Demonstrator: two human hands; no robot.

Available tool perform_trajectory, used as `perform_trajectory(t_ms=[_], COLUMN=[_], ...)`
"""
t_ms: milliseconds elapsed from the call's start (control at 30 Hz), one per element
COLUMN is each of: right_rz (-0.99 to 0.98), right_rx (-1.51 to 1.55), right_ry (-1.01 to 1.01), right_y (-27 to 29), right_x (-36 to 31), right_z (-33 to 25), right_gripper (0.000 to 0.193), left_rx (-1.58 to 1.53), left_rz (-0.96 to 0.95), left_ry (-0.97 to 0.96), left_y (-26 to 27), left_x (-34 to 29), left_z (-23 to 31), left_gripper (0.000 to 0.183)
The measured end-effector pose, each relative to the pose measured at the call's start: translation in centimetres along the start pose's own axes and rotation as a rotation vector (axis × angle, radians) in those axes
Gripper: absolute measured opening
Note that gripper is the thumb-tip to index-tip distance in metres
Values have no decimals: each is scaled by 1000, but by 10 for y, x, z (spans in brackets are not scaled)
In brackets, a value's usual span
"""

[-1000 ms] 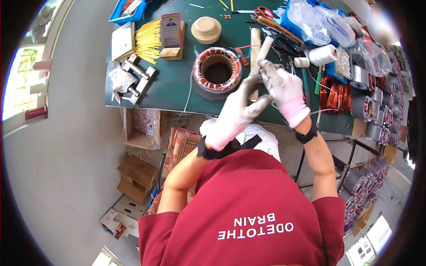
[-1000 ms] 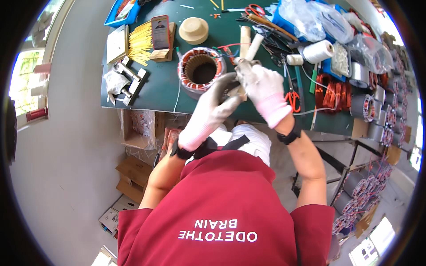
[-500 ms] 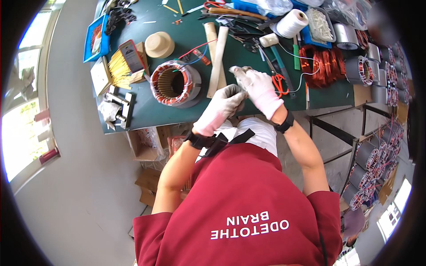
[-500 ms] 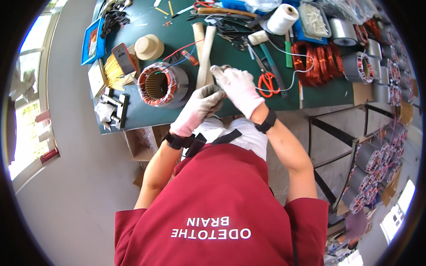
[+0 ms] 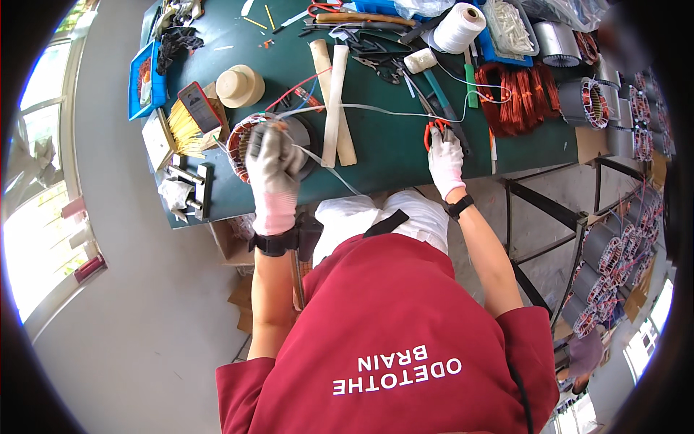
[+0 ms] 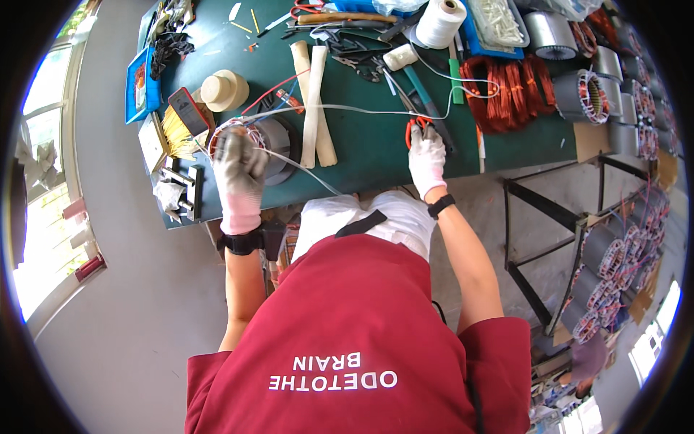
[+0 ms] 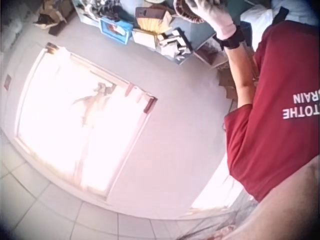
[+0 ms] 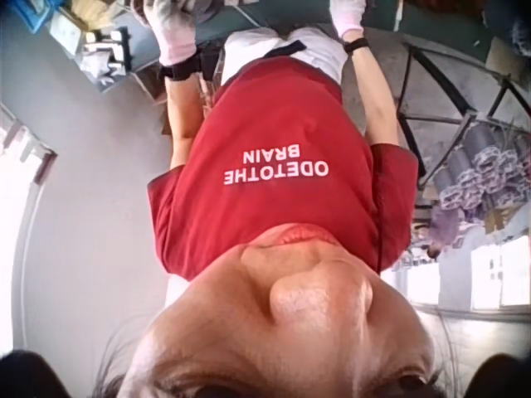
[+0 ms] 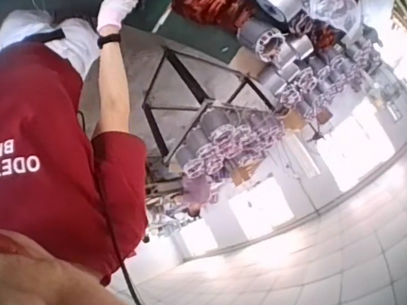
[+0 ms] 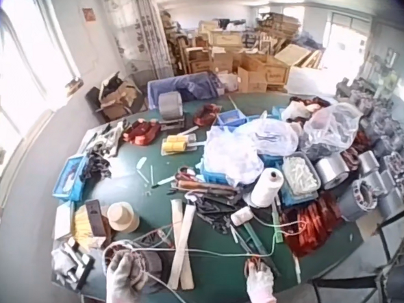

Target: The recorder is wiring motor stators by inserting copper coils and securing them with cable ties.

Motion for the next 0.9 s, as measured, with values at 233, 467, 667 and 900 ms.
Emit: perform_trajectory(t_ms=[233, 467, 667, 900], right_rz=[-140, -684, -1031, -973], right_rx=[-46, 1235, 1970, 2065], right_ry=[-58, -424, -566, -469], right_y=[-8, -2, 103, 127], right_x=[11, -16, -7, 17], right_z=[5, -6, -89, -109], right_gripper=[56, 56, 55, 58], left_rx=[307, 465, 461, 385], left_rz=[-69, -99, -251, -384], left_ry=[-79, 21, -226, -38], left_y=[-35, -48, -73, -92], left_x=[-2, 6, -7, -19], left_z=[16, -39, -36, -70], left_gripper=[13, 12, 10, 8])
Point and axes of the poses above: each hand's wrist, its own x-axis towards the middle knuckle, its own y-axis out of the back of the hand, z = x × y, the point moved 9 cm from there along x, towards the middle knuckle, and after that the axes turned 9 degrees about z, right-handed, at the moved point
